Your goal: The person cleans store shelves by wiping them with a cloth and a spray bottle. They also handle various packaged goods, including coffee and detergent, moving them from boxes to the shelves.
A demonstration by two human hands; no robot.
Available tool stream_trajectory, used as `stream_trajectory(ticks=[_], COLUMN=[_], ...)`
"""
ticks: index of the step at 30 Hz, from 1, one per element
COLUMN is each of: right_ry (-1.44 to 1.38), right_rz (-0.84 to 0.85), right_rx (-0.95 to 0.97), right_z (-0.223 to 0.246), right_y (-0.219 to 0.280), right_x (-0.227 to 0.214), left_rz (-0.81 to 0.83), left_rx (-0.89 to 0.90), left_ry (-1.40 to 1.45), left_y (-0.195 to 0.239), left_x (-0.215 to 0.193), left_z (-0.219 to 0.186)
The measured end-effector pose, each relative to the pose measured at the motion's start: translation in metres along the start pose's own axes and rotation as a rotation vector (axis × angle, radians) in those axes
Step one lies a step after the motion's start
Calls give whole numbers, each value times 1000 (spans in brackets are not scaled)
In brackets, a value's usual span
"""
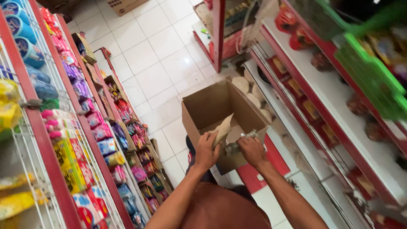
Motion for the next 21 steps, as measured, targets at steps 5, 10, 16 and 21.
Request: stream_trajectory(ticks=[5,10,16,21], right_ry=[73,-16,-149,-139], right_rz=[117,103,22,-45], right_rx=[-17,-84,-77,-140], right_z=[-1,1,-19,-75], right_y=[-113,-220,-330,-412], right_x=[59,87,106,167], left_rz=[-7,2,-103,-156], left_rx=[-47,-103,-143,-186], left_ry=[0,-17,-39,-39], left_y=[-76,-155,-239,-306], left_x=[-32,-56,-71,-30], left_z=[75,135,188,260])
Point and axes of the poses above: each hand's wrist, its own y-axis away from the middle knuckle, its own x-axis out of the palm, z = x × y, the point moved 5 cm from there along -y, towards the middle knuckle, and after that the axes turned 6 degrees about -y, right-handed, at the moved point
